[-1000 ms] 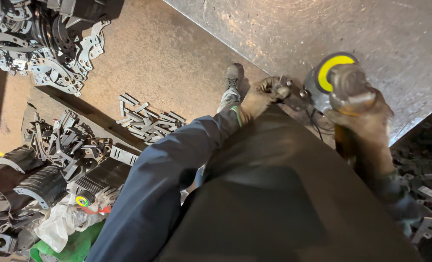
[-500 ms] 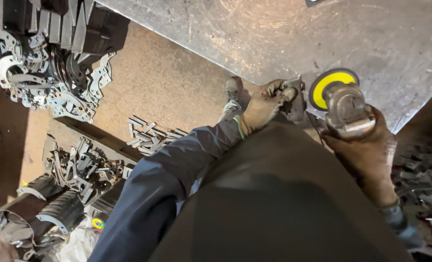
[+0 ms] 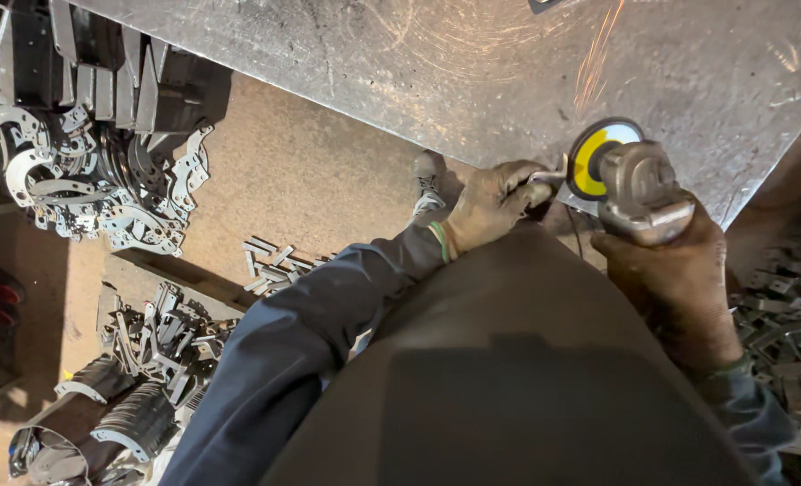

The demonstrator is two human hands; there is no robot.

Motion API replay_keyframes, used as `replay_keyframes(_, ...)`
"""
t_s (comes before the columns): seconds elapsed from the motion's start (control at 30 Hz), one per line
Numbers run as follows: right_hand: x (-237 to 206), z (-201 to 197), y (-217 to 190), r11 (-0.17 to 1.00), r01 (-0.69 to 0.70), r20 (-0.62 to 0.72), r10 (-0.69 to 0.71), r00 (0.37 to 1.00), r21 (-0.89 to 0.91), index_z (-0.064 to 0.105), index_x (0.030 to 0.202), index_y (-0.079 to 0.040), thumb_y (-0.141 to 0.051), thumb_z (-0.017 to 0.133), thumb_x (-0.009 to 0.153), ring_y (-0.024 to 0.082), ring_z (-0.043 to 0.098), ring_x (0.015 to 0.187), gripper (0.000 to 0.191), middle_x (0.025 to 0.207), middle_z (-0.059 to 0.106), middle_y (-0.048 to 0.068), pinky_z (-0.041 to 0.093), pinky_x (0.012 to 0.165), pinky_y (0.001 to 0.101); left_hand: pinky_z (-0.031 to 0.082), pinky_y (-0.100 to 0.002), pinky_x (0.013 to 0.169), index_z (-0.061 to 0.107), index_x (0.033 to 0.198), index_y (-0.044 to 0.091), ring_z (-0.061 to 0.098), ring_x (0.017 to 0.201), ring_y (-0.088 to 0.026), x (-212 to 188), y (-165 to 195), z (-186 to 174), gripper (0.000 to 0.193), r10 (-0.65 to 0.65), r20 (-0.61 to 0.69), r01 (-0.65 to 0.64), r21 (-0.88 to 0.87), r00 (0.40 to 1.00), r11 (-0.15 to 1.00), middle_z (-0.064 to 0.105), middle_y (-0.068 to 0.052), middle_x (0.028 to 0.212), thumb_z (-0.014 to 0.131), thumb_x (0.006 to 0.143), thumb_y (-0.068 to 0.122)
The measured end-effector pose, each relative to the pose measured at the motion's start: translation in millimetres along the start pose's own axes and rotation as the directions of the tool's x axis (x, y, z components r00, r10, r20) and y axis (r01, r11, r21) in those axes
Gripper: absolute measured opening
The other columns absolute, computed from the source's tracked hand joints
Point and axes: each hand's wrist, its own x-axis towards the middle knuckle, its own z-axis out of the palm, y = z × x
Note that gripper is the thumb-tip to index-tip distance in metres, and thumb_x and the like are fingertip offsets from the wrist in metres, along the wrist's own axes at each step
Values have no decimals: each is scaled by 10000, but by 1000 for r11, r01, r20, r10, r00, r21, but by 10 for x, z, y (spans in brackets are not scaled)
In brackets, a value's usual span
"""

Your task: The person holds small metal brackets against a workbench and grinds their edges and surfaces with an angle grinder, producing sparks. They reposition and turn each bracket to grind different sides, then set finished pieces on the bench with a pile of completed brackets.

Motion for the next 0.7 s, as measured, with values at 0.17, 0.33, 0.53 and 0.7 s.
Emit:
replay_keyframes(0.17,-114,-141,-107,851,-225,154,171,973,475,618,1230,-22,81,798,819,154,588,723,460,976,676,96,459,529,278,565,-379,955,630,1295,64,688,1126,-337,27,240,-162,429,206,85,-223,373,975,901,691,-156,1236,644,875,-21)
replay_keyframes(0.33,-114,-159,-69,898,-225,141,184,973,379,635,1230,-11,80,770,764,126,671,874,493,1049,719,65,547,653,257,492,-473,1064,572,1385,77,614,1214,-378,60,311,-226,615,251,264,-355,506,931,786,654,-157,1288,704,785,37)
replay_keyframes(0.53,42,-275,164,957,-133,181,87,980,258,632,1299,31,81,784,741,150,687,999,580,1132,720,69,568,825,294,479,-458,1063,610,1357,116,595,1248,-314,70,368,-232,582,253,487,-543,668,836,509,625,-112,1343,636,776,116)
replay_keyframes(0.7,29,-343,297,913,-182,204,112,973,365,602,1344,33,76,761,732,166,687,1056,634,1175,703,76,569,892,317,495,-420,1044,633,1304,126,595,1245,-271,82,507,-179,424,252,620,-670,693,743,267,633,-57,1291,604,890,218)
